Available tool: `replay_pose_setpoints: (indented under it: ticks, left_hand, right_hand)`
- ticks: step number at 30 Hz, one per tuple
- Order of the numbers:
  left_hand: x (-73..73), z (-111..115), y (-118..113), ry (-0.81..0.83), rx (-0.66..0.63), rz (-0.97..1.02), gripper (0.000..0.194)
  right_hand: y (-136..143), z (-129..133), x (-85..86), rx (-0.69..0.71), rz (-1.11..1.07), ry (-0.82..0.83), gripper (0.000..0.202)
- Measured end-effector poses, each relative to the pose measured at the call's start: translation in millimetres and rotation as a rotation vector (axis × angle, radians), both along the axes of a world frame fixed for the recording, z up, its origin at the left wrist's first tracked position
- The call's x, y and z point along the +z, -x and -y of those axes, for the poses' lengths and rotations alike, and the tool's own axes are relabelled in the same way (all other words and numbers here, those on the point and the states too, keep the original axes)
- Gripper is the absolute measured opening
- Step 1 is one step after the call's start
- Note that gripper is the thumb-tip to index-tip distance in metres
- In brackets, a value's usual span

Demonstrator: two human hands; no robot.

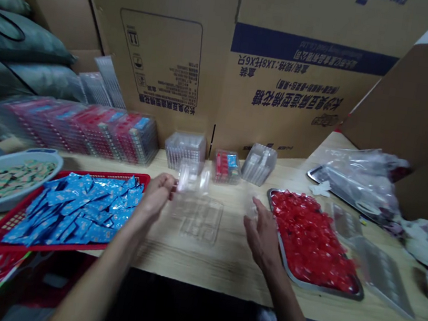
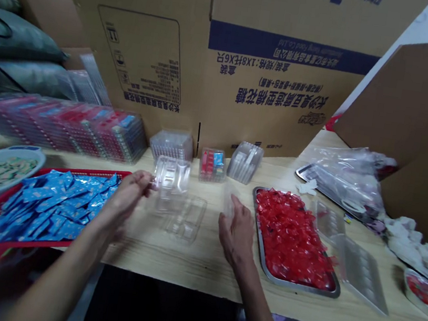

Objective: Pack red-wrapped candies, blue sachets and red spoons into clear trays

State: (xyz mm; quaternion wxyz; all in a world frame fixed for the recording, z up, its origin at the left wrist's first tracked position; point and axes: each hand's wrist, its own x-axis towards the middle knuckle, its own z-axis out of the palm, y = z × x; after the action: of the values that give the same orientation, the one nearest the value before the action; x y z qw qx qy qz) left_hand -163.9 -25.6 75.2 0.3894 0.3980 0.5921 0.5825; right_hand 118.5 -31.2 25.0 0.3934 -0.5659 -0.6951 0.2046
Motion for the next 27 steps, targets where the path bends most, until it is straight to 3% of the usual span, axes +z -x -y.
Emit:
replay_pose_setpoints:
  ticks: [3, 6, 8, 10, 13, 15, 18, 22, 27]
  left_hand:
    - [13.1, -17, 47, 0.277, -0.037, -0.408, 0.016]
    - [18.2, -22, 62, 0.45, -0.082, -0.735, 0.012]
    - [15.5, -18, 56, 0.454, -0.036, -0.833, 0.007]
    - [7.7, -8, 41, 0.407, -0.038, -1.016, 0.024]
    - [-11.0, 16, 13, 0.346, -0.261, -1.342, 0.042]
    - [-25.4, 34, -5, 0.377, -0.45, -1.394, 0.049]
    - [-47.0, 59, -25, 0.402, -0.567, -1.317, 0.068]
    - [-73.8, 75, -42, 0.322, -0.525, -1.346, 0.069]
    - [-89.5, 65, -49, 0.273, -0.391, -1.39, 0.055]
  right_hand:
    - [-10, 8, -10.3, -0.085, 0.466, 0.138, 0.059]
    - [-5, 21, -23.3, -0.089, 0.647, 0.195, 0.059]
    - [0, 26, -29.1, -0.077, 0.675, 0.16, 0.059]
    - [2, 29, -32.7, -0.054, 0.686, 0.126, 0.06]
    - [2, 34, -38.6, 0.034, 0.697, 0.133, 0.064]
    - [2, 39, -44.4, 0.084, 0.701, 0.131, 0.065]
    - [2, 46, -54.2, 0.132, 0.702, 0.074, 0.066]
    - [4, 39, -61.5, 0.175, 0.708, -0.027, 0.07]
    - [-4, 8, -59.3, 0.214, 0.769, -0.08, 0.063]
